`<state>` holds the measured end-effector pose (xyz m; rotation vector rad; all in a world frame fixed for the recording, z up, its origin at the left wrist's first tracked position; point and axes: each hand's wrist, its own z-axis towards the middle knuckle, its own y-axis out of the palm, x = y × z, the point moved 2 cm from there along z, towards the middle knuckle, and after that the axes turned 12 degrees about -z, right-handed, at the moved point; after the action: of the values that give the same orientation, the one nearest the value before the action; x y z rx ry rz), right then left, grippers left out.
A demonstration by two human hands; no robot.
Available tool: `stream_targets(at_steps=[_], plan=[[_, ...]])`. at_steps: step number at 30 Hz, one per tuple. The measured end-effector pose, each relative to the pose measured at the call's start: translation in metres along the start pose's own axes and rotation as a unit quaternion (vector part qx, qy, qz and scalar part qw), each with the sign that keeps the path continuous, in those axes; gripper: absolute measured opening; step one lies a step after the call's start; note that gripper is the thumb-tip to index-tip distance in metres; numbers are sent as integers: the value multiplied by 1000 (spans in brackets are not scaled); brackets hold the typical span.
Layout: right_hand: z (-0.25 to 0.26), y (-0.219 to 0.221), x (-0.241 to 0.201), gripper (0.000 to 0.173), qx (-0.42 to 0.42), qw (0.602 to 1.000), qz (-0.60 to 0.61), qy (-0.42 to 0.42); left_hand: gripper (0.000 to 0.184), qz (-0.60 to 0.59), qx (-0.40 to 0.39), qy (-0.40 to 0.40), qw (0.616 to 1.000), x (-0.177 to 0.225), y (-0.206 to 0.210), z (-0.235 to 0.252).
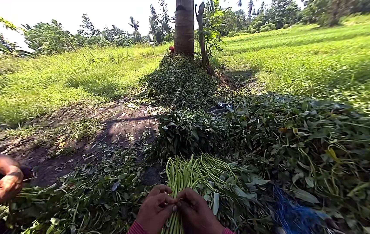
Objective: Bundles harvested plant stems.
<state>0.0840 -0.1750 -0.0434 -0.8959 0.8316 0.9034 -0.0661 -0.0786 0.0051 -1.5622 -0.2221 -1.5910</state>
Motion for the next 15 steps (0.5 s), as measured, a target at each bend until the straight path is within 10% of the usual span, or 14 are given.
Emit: stream_targets(at_steps=[15], plan=[[-11,3,8,11,61,997,45,10,15,136,1,55,989,-1,21,13]])
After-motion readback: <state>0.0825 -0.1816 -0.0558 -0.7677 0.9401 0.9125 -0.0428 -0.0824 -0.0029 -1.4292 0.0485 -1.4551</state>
